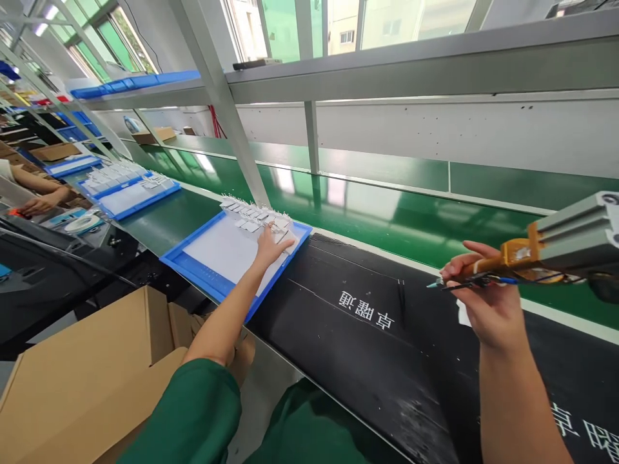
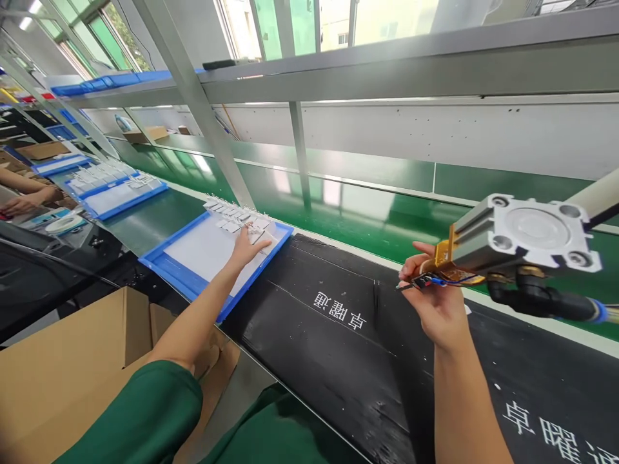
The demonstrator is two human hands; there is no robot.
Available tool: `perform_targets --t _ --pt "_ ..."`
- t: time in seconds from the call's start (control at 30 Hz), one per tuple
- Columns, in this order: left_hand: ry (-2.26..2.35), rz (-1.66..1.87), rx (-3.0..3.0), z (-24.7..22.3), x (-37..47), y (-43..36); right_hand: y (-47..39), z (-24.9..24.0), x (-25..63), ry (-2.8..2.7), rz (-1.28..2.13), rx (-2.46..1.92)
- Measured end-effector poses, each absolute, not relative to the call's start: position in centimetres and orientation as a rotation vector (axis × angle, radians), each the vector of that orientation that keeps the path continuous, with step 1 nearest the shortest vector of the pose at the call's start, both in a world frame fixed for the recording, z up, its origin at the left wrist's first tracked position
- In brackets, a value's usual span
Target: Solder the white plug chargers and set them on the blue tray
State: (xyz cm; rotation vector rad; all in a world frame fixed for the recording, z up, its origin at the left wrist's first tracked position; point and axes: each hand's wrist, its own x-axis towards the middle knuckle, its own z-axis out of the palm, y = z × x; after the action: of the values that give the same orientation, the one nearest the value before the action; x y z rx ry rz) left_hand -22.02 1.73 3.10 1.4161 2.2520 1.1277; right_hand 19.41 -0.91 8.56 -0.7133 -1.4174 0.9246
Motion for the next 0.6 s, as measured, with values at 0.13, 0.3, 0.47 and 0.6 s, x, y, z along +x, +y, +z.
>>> perform_targets --t 0.13,0.3,0.47,0.6 --pt "2.492 0.845 1.485 2.2 -23.3 3.0 -1.0 8.5 19.3 -1.426 0.907 -0.726" --pt "2.537 0.789 1.598 1.1 -23.1 3.6 -1.0 8.5 19.4 -1.414 0.894 -0.743" --pt "2.628 0.762 1.613 0.7 -22.7 2.0 -0.8 8.6 19.5 -1.380 0.886 -0.766" --pt "2.702 0.724 1.556 0.6 -23.1 1.7 -0.7 8.6 19.6 -1.361 0.867 -0.800"
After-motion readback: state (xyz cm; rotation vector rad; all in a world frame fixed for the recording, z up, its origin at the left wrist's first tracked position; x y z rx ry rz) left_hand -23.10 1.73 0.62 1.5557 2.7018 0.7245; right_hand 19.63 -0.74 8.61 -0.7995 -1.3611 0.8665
